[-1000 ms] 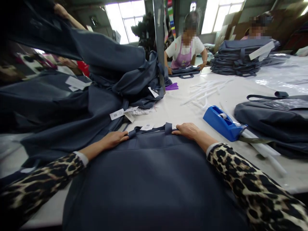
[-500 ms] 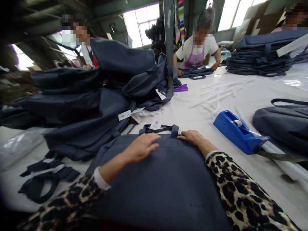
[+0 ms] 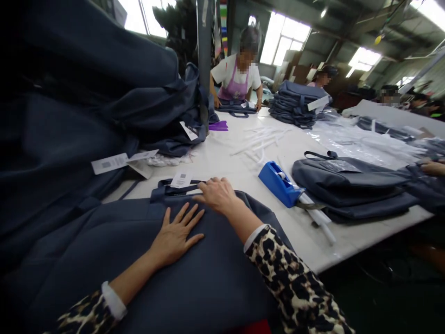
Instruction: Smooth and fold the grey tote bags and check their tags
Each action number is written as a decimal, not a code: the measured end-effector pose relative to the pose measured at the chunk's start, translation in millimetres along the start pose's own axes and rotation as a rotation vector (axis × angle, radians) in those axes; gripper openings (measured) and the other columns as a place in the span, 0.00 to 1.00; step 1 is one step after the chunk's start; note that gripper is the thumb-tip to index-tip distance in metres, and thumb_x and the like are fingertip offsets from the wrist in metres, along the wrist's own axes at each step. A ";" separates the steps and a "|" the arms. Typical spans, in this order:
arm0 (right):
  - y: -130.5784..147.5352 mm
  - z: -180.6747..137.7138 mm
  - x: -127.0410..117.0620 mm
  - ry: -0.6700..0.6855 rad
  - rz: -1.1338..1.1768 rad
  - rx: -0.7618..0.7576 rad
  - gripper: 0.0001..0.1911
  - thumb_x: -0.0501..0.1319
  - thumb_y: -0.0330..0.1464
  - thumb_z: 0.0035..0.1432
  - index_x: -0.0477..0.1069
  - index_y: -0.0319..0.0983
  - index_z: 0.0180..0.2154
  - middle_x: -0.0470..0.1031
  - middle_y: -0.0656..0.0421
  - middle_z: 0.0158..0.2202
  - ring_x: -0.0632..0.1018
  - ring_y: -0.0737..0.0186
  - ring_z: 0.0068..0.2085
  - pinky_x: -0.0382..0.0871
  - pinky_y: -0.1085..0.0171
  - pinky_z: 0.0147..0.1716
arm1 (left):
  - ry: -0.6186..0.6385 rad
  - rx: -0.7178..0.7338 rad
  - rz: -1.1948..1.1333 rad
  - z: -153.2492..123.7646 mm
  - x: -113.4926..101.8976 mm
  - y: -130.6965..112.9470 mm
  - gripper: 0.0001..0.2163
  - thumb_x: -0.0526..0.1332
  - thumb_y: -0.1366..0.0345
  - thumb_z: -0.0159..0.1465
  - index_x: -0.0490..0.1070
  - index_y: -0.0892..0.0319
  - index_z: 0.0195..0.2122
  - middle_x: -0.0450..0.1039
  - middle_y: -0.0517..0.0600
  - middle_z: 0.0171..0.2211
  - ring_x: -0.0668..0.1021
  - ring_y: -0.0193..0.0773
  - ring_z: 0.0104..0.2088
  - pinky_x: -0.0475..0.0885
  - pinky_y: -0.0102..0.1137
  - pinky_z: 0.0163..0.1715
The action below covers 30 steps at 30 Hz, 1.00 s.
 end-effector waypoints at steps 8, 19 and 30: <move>-2.6 -20.1 57.9 -0.146 0.172 -0.141 0.26 0.52 0.45 0.69 0.60 0.46 0.65 0.59 0.56 0.68 0.58 0.53 0.67 0.52 0.51 0.63 | -0.020 0.006 0.007 -0.6 5.3 1.4 0.31 0.47 0.43 0.69 0.46 0.46 0.70 0.47 0.50 0.71 0.50 0.58 0.70 0.40 0.68 0.63; -7.8 -21.4 62.3 -0.189 0.272 -0.135 0.28 0.49 0.50 0.69 0.58 0.48 0.65 0.57 0.62 0.69 0.54 0.55 0.68 0.48 0.52 0.65 | -0.105 0.071 0.069 -9.1 15.5 9.5 0.36 0.51 0.47 0.64 0.41 0.46 0.71 0.56 0.50 0.68 0.55 0.55 0.69 0.42 0.63 0.64; -18.0 -17.5 50.8 -0.352 0.460 -0.108 0.25 0.54 0.46 0.68 0.63 0.45 0.62 0.60 0.55 0.67 0.61 0.54 0.65 0.57 0.53 0.62 | -0.149 0.088 0.127 -7.2 9.9 8.1 0.33 0.53 0.49 0.65 0.46 0.47 0.71 0.57 0.47 0.67 0.54 0.49 0.69 0.37 0.54 0.68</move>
Point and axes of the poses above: each hand's wrist, its own z-axis towards the middle knuckle, its own x-axis out of the palm, y = z × x, the point moved 7 cm from there along z, towards the middle knuckle
